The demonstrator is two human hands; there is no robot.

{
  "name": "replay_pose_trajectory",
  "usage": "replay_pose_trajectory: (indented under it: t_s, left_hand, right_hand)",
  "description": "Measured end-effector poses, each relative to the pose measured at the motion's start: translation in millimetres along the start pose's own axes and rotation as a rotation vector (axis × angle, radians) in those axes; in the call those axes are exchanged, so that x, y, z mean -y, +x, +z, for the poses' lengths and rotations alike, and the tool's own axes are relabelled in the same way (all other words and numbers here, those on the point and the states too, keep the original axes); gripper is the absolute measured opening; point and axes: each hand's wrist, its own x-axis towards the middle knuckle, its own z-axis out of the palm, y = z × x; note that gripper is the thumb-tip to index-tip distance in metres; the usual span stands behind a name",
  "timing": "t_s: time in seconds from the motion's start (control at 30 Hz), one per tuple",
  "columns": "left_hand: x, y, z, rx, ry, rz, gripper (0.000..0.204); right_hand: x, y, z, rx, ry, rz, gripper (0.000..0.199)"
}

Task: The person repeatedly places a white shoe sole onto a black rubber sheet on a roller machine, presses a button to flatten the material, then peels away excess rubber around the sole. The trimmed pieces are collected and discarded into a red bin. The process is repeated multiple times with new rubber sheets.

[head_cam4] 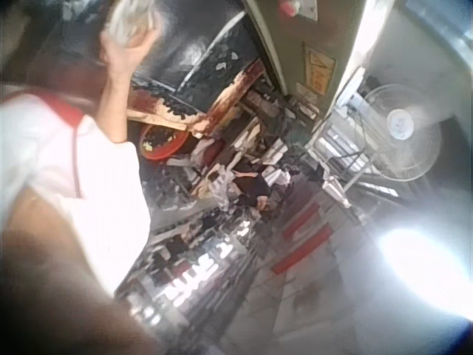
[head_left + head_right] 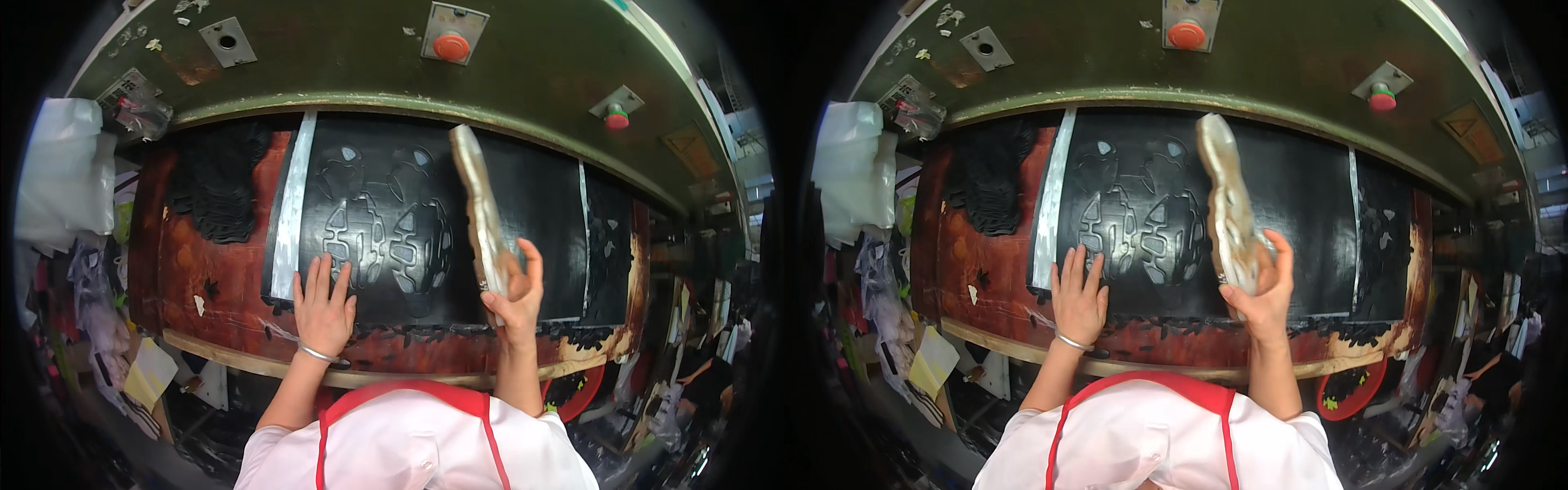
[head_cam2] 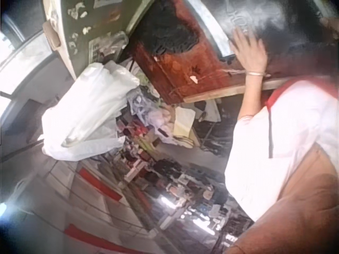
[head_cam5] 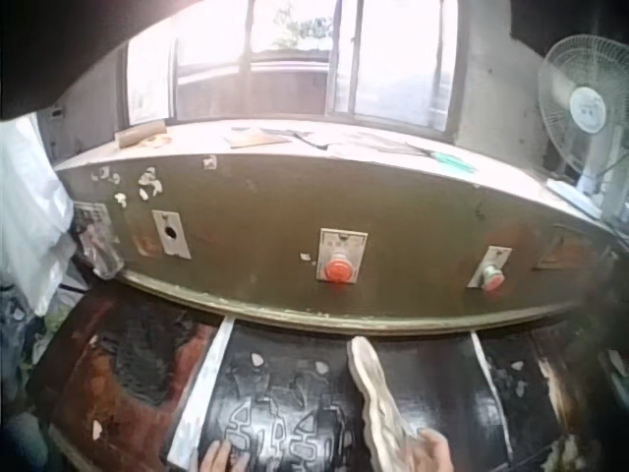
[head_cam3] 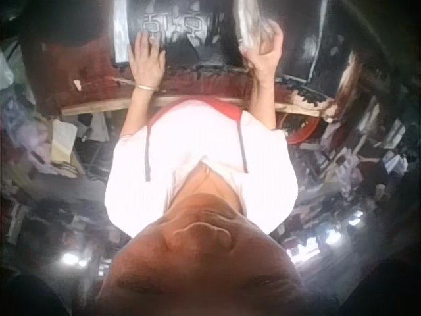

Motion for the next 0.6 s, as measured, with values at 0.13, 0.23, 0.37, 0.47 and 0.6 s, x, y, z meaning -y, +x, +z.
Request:
replay_pose_trajectory:
  t_s: [0.13,0.23,0.37,0.47,0.6]
  left_hand:
    - [2.2,2.8,-0.8,0.01,0.004,0.028,0.054]
    - [2.2,8.2,2.2,0.02,0.008,0.039,0.053]
    - [5.1,32.8,10.7,-0.008,0.009,0.029,0.052]
    - [12.2,66.9,17.7,-0.037,-0.012,0.033,0.052]
    - [23.4,111.1,19.7,-0.133,-0.135,0.069,0.048]
  right_hand:
    - [12.7,-12.5,-16.6,-0.063,-0.472,-0.179,0.087]
    - [1.7,-4.3,-18.3,-0.13,-0.61,-0.042,0.086]
    - [-37.9,26.6,-13.5,-0.121,-1.164,-0.332,0.094]
    - [-55.1,63.0,-20.0,-0.101,-1.183,-0.39,0.101]
    - [-33.4,116.0,-21.9,-0.12,-1.012,-0.337,0.102]
